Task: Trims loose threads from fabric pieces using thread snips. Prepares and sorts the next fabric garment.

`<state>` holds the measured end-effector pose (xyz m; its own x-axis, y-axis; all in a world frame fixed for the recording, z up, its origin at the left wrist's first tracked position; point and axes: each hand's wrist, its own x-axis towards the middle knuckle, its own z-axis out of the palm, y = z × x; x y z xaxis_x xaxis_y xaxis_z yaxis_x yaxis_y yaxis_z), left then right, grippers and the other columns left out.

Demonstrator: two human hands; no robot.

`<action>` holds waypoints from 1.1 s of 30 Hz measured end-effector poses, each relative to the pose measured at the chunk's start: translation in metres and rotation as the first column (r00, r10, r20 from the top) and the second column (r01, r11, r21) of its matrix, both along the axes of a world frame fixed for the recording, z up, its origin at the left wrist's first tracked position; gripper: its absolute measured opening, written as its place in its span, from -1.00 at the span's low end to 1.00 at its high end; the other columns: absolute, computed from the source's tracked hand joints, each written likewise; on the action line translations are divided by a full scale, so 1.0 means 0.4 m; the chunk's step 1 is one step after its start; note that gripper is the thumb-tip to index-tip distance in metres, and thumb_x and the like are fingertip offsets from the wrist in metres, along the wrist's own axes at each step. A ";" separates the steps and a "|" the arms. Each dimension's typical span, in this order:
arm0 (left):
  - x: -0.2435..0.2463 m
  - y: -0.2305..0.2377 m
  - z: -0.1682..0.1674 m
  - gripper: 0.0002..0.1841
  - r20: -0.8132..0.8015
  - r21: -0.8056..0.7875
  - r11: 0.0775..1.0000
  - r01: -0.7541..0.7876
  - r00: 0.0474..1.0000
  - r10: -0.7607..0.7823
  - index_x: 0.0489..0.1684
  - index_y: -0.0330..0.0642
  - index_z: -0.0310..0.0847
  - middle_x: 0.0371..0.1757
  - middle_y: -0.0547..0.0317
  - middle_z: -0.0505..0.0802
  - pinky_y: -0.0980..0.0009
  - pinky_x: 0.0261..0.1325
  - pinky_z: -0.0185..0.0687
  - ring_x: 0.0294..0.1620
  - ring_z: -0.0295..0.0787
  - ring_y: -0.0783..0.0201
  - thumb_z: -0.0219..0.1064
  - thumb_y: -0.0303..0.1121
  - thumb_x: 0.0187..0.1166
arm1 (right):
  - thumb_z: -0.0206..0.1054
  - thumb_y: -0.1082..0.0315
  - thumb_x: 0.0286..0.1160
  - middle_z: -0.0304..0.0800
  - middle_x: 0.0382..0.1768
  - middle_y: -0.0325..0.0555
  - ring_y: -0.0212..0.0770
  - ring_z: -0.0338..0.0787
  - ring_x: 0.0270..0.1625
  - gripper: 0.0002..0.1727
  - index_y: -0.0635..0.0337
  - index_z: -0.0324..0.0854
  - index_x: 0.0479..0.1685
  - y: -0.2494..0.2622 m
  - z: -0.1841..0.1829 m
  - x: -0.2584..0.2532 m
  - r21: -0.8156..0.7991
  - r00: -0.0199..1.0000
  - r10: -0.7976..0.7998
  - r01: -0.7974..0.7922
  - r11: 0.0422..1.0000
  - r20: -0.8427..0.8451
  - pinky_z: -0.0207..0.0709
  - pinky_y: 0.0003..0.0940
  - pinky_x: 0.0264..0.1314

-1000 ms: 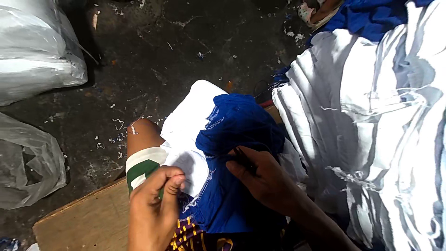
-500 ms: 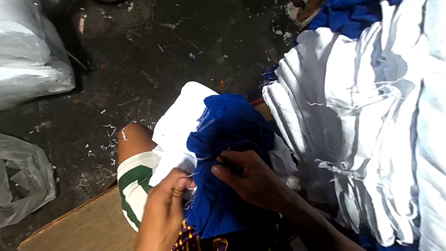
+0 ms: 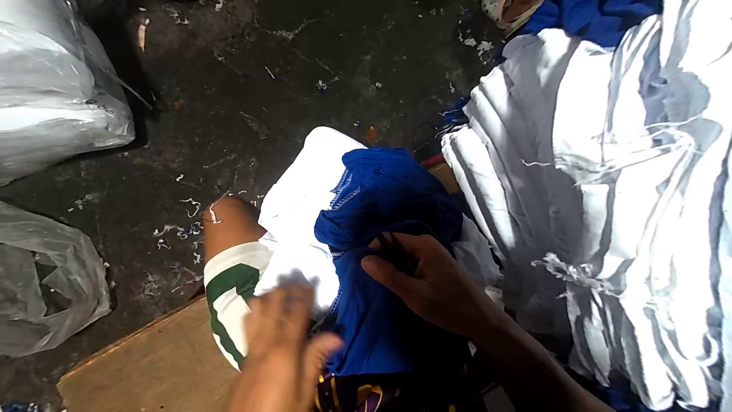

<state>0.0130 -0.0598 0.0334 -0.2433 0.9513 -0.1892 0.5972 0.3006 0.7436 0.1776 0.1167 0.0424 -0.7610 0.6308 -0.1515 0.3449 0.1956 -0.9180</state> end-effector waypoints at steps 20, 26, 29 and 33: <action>0.050 -0.064 -0.009 -0.82 0.271 -0.040 0.981 -0.189 0.943 0.192 -0.22 -0.28 0.69 -0.09 0.07 0.78 0.58 -0.12 0.70 -0.17 0.72 0.49 0.32 -0.32 0.64 | 0.10 0.16 0.77 0.65 -0.49 -0.38 -0.48 0.65 -0.45 -0.71 0.03 0.74 -0.06 -0.036 0.021 -0.002 0.199 0.924 0.233 -0.300 0.933 0.302 0.52 -0.54 -0.46; 0.066 -0.111 -0.009 -0.68 0.301 -0.190 0.966 -0.174 0.927 0.226 0.06 -0.40 0.69 0.06 -0.08 0.78 0.50 -0.08 0.74 -0.13 0.76 0.40 0.40 -0.26 0.61 | 0.11 0.18 0.75 0.60 -0.50 -0.35 -0.42 0.64 -0.46 -0.73 0.03 0.71 -0.12 -0.035 0.018 -0.016 0.249 0.889 0.291 -0.390 0.886 0.354 0.48 -0.47 -0.50; 0.111 -0.104 -0.049 -0.63 0.162 -0.127 0.972 -0.196 0.963 0.216 0.06 -0.35 0.75 -0.10 -0.01 0.78 0.51 -0.16 0.71 -0.24 0.73 0.39 0.40 -0.18 0.56 | 0.11 0.19 0.72 0.64 -0.48 -0.33 -0.39 0.67 -0.44 -0.72 0.05 0.73 -0.07 -0.042 0.010 -0.023 0.283 0.891 0.286 -0.393 0.875 0.354 0.51 -0.45 -0.49; 0.143 -0.090 -0.077 -0.75 -0.027 -0.031 0.981 -0.192 0.981 0.191 -0.12 -0.28 0.83 -0.28 0.08 0.82 0.54 -0.22 0.69 -0.35 0.74 0.37 0.34 -0.27 0.53 | 0.14 0.18 0.70 0.65 -0.47 -0.33 -0.39 0.68 -0.44 -0.75 0.04 0.73 -0.09 -0.045 0.010 -0.019 0.297 0.888 0.275 -0.392 0.870 0.368 0.51 -0.43 -0.49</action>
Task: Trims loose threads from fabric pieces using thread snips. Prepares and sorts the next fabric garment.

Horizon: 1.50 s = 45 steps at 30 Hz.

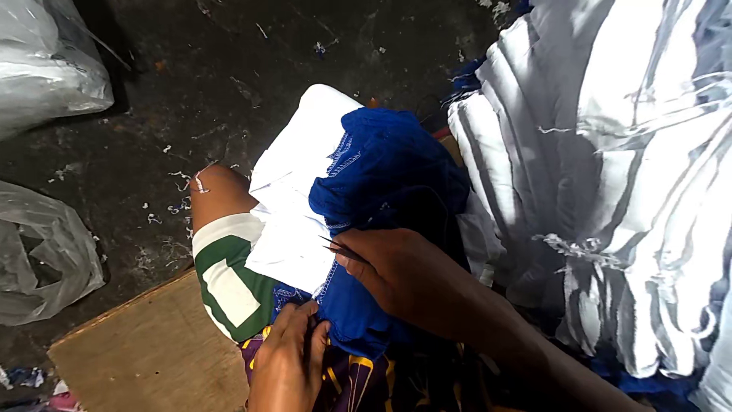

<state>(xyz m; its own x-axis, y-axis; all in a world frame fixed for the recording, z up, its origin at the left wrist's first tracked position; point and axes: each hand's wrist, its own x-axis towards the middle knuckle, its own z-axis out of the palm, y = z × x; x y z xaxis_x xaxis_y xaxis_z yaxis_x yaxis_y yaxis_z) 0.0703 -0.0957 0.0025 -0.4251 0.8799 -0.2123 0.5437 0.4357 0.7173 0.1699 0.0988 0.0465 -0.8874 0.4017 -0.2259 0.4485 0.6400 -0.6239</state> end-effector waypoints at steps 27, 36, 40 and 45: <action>-0.058 -0.023 0.130 -0.88 0.593 0.141 0.970 -0.199 0.802 0.078 -0.19 -0.22 0.44 0.24 0.14 0.77 0.57 0.10 0.75 0.19 0.74 0.57 0.09 -0.42 0.78 | 0.17 0.07 0.71 0.54 -0.57 -0.34 -0.33 0.52 -0.62 -0.69 -0.03 0.72 -0.29 -0.056 0.065 0.020 0.258 0.940 0.327 -0.294 0.920 -0.094 0.24 -0.45 -0.70; -0.063 -0.022 0.121 -0.85 0.537 0.165 0.978 -0.127 0.844 0.019 -0.20 -0.28 0.46 0.25 -0.04 0.75 0.60 0.11 0.70 0.20 0.71 0.52 0.11 -0.40 0.77 | 0.14 0.09 0.75 0.52 -0.57 -0.33 -0.32 0.48 -0.64 -0.68 -0.02 0.70 -0.30 -0.062 0.059 0.021 0.270 0.941 0.320 -0.282 0.921 -0.109 0.20 -0.45 -0.71; -0.063 -0.021 0.124 -0.85 0.535 0.165 0.980 -0.112 0.845 0.007 -0.20 -0.29 0.45 0.26 -0.06 0.74 0.62 0.10 0.67 0.19 0.70 0.52 0.13 -0.40 0.76 | 0.14 0.09 0.75 0.51 -0.59 -0.34 -0.32 0.49 -0.64 -0.68 -0.03 0.69 -0.33 -0.066 0.059 0.024 0.258 0.941 0.321 -0.285 0.923 -0.107 0.21 -0.44 -0.71; -0.074 -0.025 0.126 -0.84 0.567 0.158 0.979 -0.125 0.824 0.013 -0.21 -0.28 0.46 0.26 0.01 0.76 0.61 0.15 0.68 0.21 0.71 0.56 0.12 -0.40 0.77 | 0.19 0.04 0.71 0.58 -0.55 -0.33 -0.37 0.54 -0.62 -0.68 0.01 0.72 -0.26 -0.064 0.037 0.018 0.138 0.966 0.189 -0.166 0.976 -0.174 0.25 -0.48 -0.71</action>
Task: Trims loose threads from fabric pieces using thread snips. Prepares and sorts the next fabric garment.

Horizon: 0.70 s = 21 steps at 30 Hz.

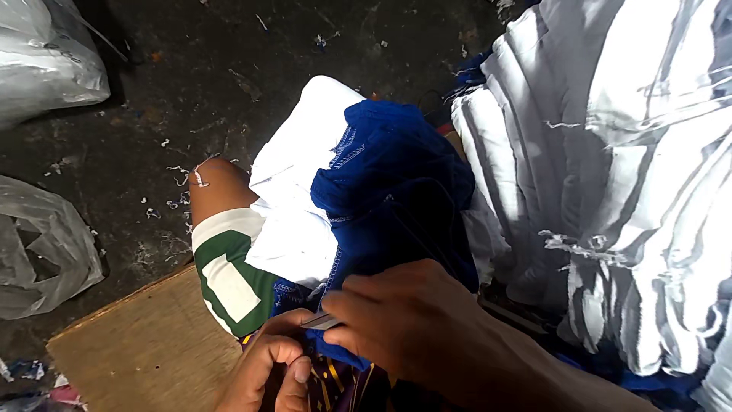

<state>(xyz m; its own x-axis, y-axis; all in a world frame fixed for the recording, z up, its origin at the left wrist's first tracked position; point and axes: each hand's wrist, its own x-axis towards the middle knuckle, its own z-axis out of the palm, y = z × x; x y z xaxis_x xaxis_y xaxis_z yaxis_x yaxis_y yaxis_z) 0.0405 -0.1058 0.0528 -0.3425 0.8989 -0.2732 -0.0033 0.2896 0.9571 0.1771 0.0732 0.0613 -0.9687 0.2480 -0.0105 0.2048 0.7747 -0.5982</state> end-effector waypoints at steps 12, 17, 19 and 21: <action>-0.204 -0.005 0.016 -0.37 -0.471 -0.080 0.962 -0.260 0.861 0.193 0.56 -0.74 0.19 0.73 -0.53 0.25 0.08 0.75 0.19 0.78 0.20 -0.11 0.16 -0.29 0.74 | 0.35 0.29 0.47 0.64 -0.53 -0.30 -0.43 0.56 -0.54 -0.91 0.09 0.70 -0.26 0.005 -0.042 0.007 -0.260 0.997 -0.075 0.069 0.963 -0.013 0.39 -0.56 -0.56; -0.077 0.052 0.000 -0.39 -0.161 -0.147 0.977 0.154 0.971 -0.177 0.46 -0.48 0.52 0.34 -0.15 0.73 0.39 0.27 0.69 0.23 0.72 0.36 0.23 -0.03 0.73 | 0.34 0.38 0.47 0.67 -0.47 -0.27 -0.43 0.63 -0.47 -0.95 0.08 0.70 -0.20 0.008 -0.042 0.009 -0.292 0.994 -0.036 0.005 0.956 -0.101 0.45 -0.56 -0.50; -0.028 0.067 -0.022 -0.63 -0.022 -0.098 0.986 0.138 0.990 -0.141 0.16 -0.36 0.70 -0.09 0.16 0.82 0.59 -0.11 0.67 -0.18 0.69 0.55 0.32 -0.18 0.69 | 0.37 0.42 0.44 0.66 -0.47 -0.25 -0.39 0.64 -0.47 -0.92 0.10 0.72 -0.18 0.003 -0.040 0.009 -0.284 0.988 -0.053 0.010 0.959 -0.143 0.44 -0.54 -0.51; 0.003 0.078 -0.041 -0.81 0.190 -0.067 0.996 0.051 0.981 -0.038 0.01 -0.27 0.72 -0.33 0.44 0.81 0.70 -0.39 0.61 -0.45 0.64 0.69 0.36 -0.34 0.63 | 0.36 0.42 0.46 0.64 -0.50 -0.24 -0.37 0.62 -0.49 -0.95 0.10 0.72 -0.21 -0.003 -0.043 0.015 -0.256 0.983 -0.083 0.039 0.966 -0.164 0.40 -0.53 -0.53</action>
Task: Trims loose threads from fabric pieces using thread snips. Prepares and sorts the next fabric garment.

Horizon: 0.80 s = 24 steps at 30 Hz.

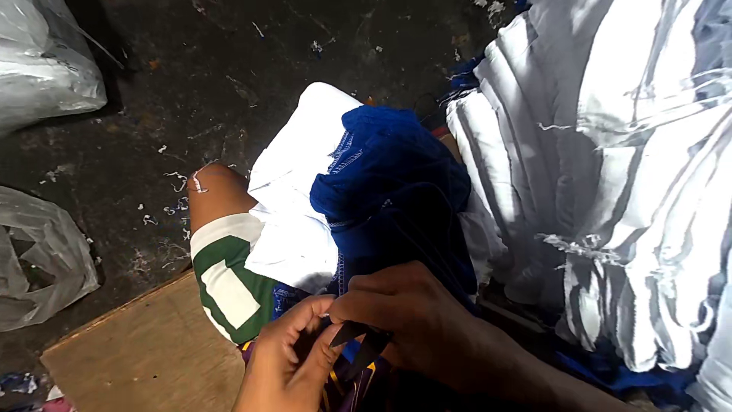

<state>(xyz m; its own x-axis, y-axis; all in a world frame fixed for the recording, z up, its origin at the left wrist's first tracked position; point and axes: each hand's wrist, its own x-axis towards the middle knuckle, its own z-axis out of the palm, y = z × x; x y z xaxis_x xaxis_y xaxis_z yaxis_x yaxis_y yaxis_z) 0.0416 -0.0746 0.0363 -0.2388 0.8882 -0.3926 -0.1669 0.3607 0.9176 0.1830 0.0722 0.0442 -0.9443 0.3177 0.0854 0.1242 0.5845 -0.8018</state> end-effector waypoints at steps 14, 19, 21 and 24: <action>0.031 0.011 0.032 -0.86 0.320 -0.025 0.933 -0.359 0.881 0.348 -0.16 -0.15 0.59 0.12 0.17 0.88 0.28 0.11 0.92 -0.01 0.94 0.27 0.12 -0.51 0.77 | 0.04 -0.18 0.77 0.64 -0.28 -0.29 -0.52 0.60 -0.41 -0.45 0.13 0.54 0.25 0.031 0.054 0.013 -0.016 0.977 -0.180 0.183 0.983 0.112 0.50 -0.61 -0.46; 0.046 0.009 0.051 -0.84 0.315 -0.010 0.929 -0.371 0.880 0.355 -0.22 -0.10 0.53 0.28 0.17 0.80 0.24 0.30 0.83 0.20 0.84 0.29 0.09 -0.50 0.78 | -0.01 -0.07 0.83 0.56 -0.38 -0.31 -0.42 0.56 -0.53 -0.55 0.05 0.66 -0.02 0.062 0.109 0.022 0.337 0.979 -0.057 -0.012 0.941 0.193 0.34 -0.54 -0.66; 0.052 0.006 0.048 -0.84 0.234 0.035 0.938 -0.345 0.915 0.328 -0.24 -0.08 0.53 0.32 0.18 0.76 0.25 0.27 0.83 0.23 0.81 0.31 0.10 -0.47 0.78 | 0.09 -0.03 0.78 0.56 -0.47 -0.28 -0.32 0.53 -0.59 -0.59 0.06 0.71 -0.12 0.053 0.116 0.024 0.490 0.976 -0.030 -0.082 0.868 0.215 0.27 -0.46 -0.69; 0.059 0.003 0.041 -0.87 0.068 0.088 0.960 -0.267 0.963 0.261 -0.24 -0.09 0.53 0.34 0.18 0.73 0.38 0.28 0.76 0.33 0.71 0.39 0.15 -0.42 0.75 | 0.11 0.05 0.76 0.60 -0.50 -0.26 -0.26 0.54 -0.57 -0.62 0.06 0.76 -0.17 0.039 0.125 0.022 0.563 0.969 -0.024 -0.123 0.817 0.246 0.26 -0.42 -0.64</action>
<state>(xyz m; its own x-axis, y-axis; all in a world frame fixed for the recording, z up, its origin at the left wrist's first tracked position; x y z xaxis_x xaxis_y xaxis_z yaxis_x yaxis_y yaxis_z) 0.0652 -0.0734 0.0526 -0.4502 0.8306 -0.3279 -0.2957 0.2078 0.9324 0.1916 0.0878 0.0943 -0.9725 0.2326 0.0140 0.2201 0.9366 -0.2726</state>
